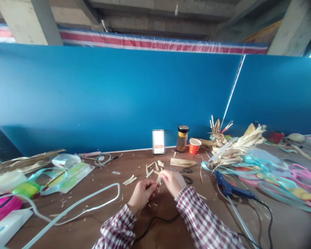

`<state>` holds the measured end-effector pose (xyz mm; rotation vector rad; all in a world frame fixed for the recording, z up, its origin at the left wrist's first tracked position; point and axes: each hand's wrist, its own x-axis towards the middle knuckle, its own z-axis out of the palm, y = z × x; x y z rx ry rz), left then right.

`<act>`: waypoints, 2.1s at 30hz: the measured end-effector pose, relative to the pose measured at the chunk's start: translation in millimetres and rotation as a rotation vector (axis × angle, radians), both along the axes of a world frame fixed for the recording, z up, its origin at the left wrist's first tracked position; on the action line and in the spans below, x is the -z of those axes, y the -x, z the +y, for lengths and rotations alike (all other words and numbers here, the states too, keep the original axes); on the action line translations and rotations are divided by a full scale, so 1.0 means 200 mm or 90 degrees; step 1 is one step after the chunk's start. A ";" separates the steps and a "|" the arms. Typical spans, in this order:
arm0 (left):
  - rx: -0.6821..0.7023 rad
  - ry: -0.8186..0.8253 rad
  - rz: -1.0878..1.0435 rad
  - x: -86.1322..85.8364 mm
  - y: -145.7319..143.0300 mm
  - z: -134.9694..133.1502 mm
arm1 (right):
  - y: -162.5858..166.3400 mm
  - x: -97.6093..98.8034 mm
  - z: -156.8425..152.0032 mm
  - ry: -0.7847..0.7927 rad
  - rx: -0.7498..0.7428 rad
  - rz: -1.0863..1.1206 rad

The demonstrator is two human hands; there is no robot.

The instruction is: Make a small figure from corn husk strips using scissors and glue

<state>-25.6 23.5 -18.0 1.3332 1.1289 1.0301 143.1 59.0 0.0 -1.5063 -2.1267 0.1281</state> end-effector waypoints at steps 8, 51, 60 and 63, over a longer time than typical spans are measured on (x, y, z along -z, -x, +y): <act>-0.255 -0.278 0.391 -0.08 0.21 0.05 | -0.07 0.01 0.04 -0.022 0.067 0.007; -0.207 0.136 -0.275 -0.11 0.11 0.03 | 0.04 0.04 -0.03 -0.122 -0.079 0.078; -0.198 0.264 -0.470 -0.06 0.07 0.02 | 0.07 0.00 -0.08 -0.135 -0.112 0.163; -0.145 0.253 -0.468 -0.07 0.06 0.01 | 0.08 0.00 -0.09 -0.095 -0.136 0.170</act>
